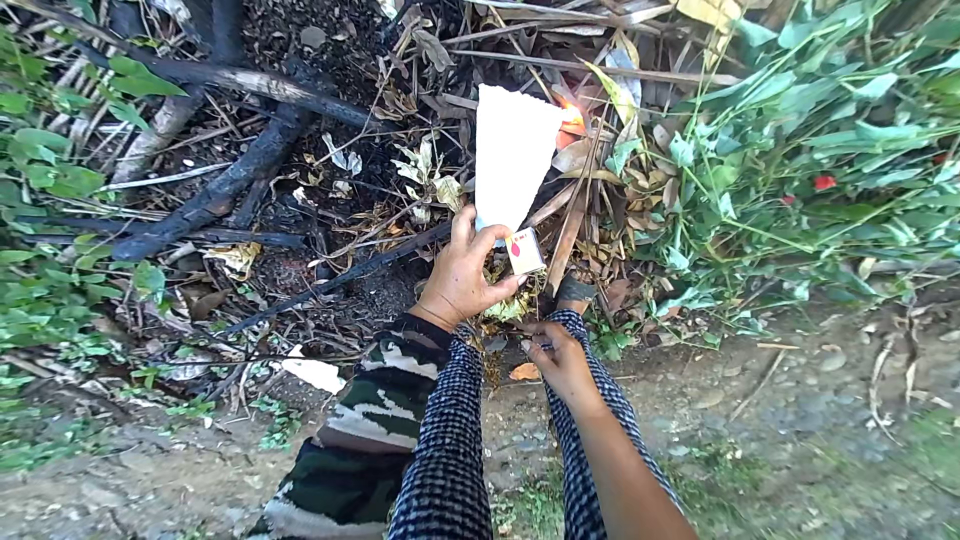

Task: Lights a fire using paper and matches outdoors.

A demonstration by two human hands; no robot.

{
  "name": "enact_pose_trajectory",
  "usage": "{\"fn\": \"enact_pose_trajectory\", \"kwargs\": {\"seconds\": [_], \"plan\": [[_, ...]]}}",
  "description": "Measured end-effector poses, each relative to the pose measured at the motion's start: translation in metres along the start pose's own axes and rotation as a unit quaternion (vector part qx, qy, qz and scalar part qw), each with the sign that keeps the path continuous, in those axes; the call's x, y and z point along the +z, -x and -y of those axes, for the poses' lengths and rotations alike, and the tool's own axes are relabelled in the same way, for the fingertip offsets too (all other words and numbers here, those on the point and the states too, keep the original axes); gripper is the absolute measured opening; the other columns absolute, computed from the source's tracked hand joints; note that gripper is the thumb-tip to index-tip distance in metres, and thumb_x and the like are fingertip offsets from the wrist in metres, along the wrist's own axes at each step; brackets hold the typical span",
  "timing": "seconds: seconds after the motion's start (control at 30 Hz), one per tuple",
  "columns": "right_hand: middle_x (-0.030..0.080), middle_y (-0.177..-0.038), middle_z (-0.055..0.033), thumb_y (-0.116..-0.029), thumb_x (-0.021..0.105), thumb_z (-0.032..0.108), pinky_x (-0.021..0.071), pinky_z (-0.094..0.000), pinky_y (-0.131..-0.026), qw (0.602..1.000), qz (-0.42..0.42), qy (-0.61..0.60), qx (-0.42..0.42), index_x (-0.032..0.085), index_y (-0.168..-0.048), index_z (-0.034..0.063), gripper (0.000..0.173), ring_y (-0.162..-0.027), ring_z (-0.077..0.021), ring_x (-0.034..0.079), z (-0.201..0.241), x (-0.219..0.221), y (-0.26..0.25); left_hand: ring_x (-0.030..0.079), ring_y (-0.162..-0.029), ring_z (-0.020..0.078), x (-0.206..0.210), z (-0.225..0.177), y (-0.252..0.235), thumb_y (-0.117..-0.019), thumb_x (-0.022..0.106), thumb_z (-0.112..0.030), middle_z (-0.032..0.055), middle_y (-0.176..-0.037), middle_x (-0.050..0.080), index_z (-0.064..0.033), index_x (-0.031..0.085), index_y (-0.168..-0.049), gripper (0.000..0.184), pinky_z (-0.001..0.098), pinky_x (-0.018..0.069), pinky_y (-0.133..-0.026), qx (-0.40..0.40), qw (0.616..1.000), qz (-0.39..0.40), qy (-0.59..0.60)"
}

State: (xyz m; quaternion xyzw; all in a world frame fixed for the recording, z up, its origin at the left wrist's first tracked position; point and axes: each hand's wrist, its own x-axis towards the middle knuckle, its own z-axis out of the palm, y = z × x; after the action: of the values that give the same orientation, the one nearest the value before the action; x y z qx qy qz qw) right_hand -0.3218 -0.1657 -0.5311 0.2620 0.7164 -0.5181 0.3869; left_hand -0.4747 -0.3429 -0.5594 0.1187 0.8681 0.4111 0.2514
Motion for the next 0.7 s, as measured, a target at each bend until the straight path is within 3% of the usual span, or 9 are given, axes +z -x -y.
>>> {"fn": "enact_pose_trajectory", "kwargs": {"seconds": [0.7], "plan": [[0.066,-0.127,-0.0187,-0.0988,0.065,0.019,0.0581,-0.0330,-0.091,1.000,0.001,0.002,-0.004,0.067,-0.126,0.0000,0.033,-0.108,-0.0217,0.069,0.0007,0.0003,-0.0002,0.063,-0.114,0.0421,-0.0082,-0.0017,0.0011,-0.0702,0.088,-0.033,0.0340,-0.152,0.035,-0.0085,0.066,-0.120,0.059,0.0507,0.0591,-0.083,0.006,1.000,0.000,-0.005]]}}
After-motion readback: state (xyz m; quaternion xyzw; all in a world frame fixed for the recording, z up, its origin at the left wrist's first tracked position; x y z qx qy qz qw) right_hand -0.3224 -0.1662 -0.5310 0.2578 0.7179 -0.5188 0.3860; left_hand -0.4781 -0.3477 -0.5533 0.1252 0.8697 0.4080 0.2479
